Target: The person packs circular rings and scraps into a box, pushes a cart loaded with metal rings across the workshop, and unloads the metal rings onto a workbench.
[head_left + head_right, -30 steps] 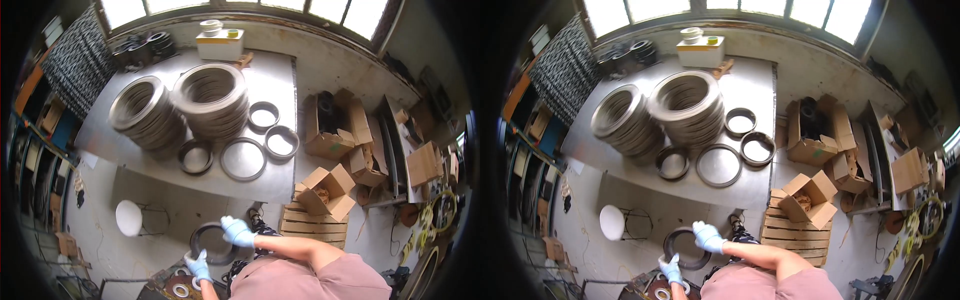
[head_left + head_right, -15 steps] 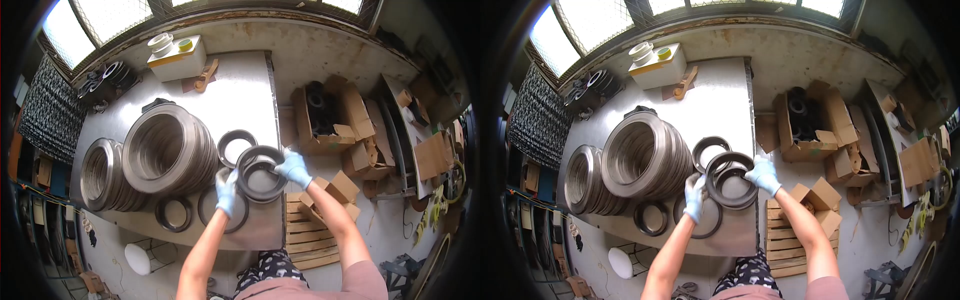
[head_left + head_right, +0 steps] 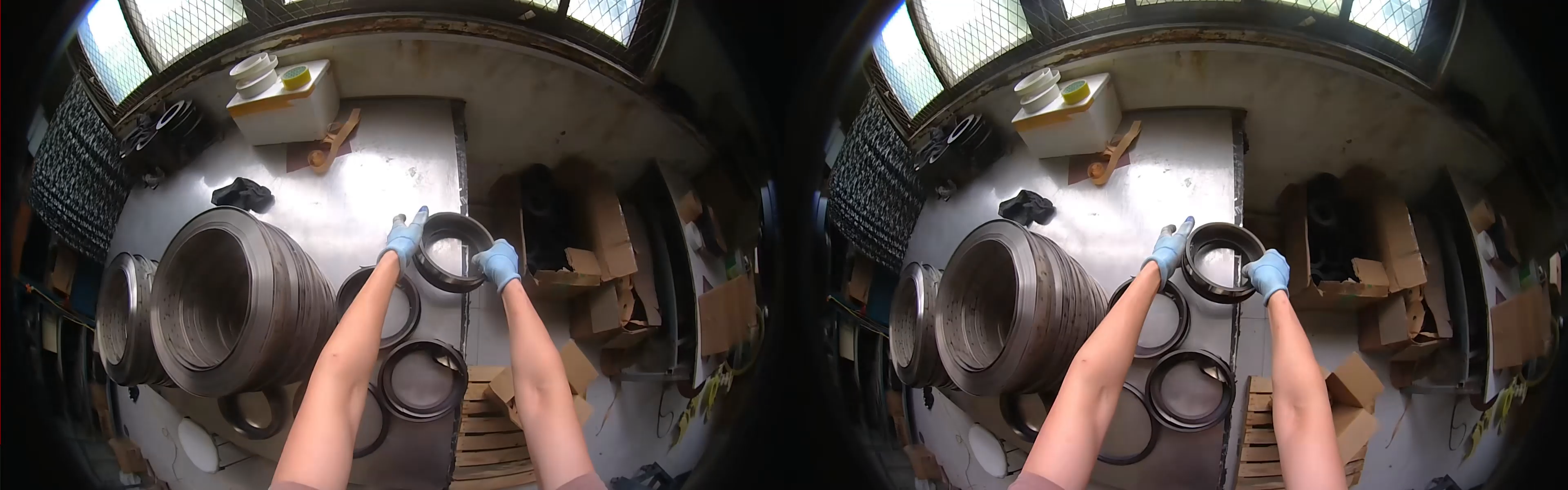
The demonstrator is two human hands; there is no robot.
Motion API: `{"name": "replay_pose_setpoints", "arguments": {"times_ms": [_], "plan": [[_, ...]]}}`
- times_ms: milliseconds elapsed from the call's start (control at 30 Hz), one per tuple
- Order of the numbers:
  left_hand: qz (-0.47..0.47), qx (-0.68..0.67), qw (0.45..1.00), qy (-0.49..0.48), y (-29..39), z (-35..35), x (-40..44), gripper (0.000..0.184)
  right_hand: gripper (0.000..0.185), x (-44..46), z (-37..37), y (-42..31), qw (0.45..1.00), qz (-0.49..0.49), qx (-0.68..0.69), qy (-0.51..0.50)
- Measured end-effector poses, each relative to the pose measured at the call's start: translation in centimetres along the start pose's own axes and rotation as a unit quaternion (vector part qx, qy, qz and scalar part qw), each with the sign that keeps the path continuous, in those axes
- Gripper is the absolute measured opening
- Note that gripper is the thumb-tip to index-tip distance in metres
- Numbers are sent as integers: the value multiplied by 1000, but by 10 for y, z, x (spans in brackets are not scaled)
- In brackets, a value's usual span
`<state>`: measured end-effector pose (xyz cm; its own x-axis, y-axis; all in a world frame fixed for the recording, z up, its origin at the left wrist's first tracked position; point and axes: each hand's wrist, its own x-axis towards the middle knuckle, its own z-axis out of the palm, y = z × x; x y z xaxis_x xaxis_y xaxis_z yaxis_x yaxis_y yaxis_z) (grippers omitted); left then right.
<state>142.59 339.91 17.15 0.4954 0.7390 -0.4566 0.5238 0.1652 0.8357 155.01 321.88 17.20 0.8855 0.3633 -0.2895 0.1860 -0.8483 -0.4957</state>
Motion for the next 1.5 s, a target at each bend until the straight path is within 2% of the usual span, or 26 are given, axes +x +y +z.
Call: {"name": "replay_pose_setpoints", "arguments": {"times_ms": [67, 133, 267, 300, 367, 400, 467, 500, 533, 567, 600, 633, 667, 733, 800, 867, 933, 1000, 1033, 1067, 1133, 1200, 1267, 1333, 1467, 1500], "plan": [[-31, -46, 998, -35, -3, -2, 11, 98, 32, 7, 8, -7, 998, -18, -21, 49], [32, -100, 994, 7, -13, -2, 4, 92, 33, 12, 15, -17, 997, -27, -25, 72], [235, -222, 946, -28, -24, -52, -150, 68, 37, 20, 40, -28, 995, -40, -14, 93], [234, -204, 950, -24, -36, -69, -198, 58, 39, 21, 44, -28, 995, -51, -1, 85], [233, -129, 964, -16, -80, -94, -281, 53, 45, 17, 40, -21, 991, -76, 54, 96], [193, -53, 980, -4, -140, -111, -350, 50, 49, -2, 32, -25, 985, -98, 96, 107], [-21, -146, 989, 18, -201, -114, -428, 46, 54, -41, 16, -21, 965, -136, 151, 164], [-61, -118, 991, 21, -229, -118, -451, 46, 45, -59, 11, -25, 949, -171, 183, 192], [-108, -152, 982, 36, -257, -114, -482, 47, 39, -87, 3, -24, 936, -220, 191, 195], [-164, -145, 975, 33, -289, -111, -509, 46, 36, -113, 9, -20, 908, -245, 295, 169], [-227, -147, 962, 36, -306, -110, -542, 45, 34, -150, 10, -21, 907, -269, 279, 162], [-253, -145, 955, 45, -317, -111, -566, 44, 35, -187, 21, -22, 884, -276, 356, 127], [-284, -145, 946, 54, -328, -109, -594, 44, 30, -229, 24, -18, 883, -346, 264, 176], [-293, -125, 942, 110, -375, -99, -644, 42, 23, -294, 42, -7, 819, -517, 167, 187], [-280, -119, 926, 222, -395, -100, -688, 37, 17, -382, 62, -22, 745, -616, 219, 134], [-222, -238, 867, 378, -461, -70, -737, 31, 19, -468, 91, -13, 730, -636, 248, -26], [-240, -269, 814, 456, -477, -59, -800, 24, 27, -559, 115, -8, 705, -624, 252, -223], [-271, -284, 761, 516, -504, -29, -867, 22, 37, -652, 122, 3, 624, -612, 270, -403], [-300, -286, 739, 531, -492, -21, -908, 22, 46, -688, 130, 13, 583, -673, 192, -412], [-296, -266, 726, 561, -518, 5, -939, 24, 46, -736, 121, 23, 530, -717, 156, -426], [-316, -308, 665, 603, -562, 57, -1007, 24, 38, -818, 134, 71, 421, -785, 99, -443], [-319, -310, 600, 665, -586, 96, -1073, 30, 32, -888, 142, 127, 336, -817, 79, -461], [-405, -210, 526, 718, -619, 119, -1138, 35, 28, -948, 140, 193, 295, -805, 13, -514], [-524, -89, 494, 688, -595, 85, -1219, 50, 27, -1000, 114, 253, 190, -831, -19, -522], [-654, 18, 516, 553, -681, 40, -1338, 92, 23, -1048, 64, 350, 2, -857, -91, -507], [-668, 29, 538, 513, -703, 31, -1359, 96, 25, -1052, 56, 364, -21, -848, -124, -515]]}}
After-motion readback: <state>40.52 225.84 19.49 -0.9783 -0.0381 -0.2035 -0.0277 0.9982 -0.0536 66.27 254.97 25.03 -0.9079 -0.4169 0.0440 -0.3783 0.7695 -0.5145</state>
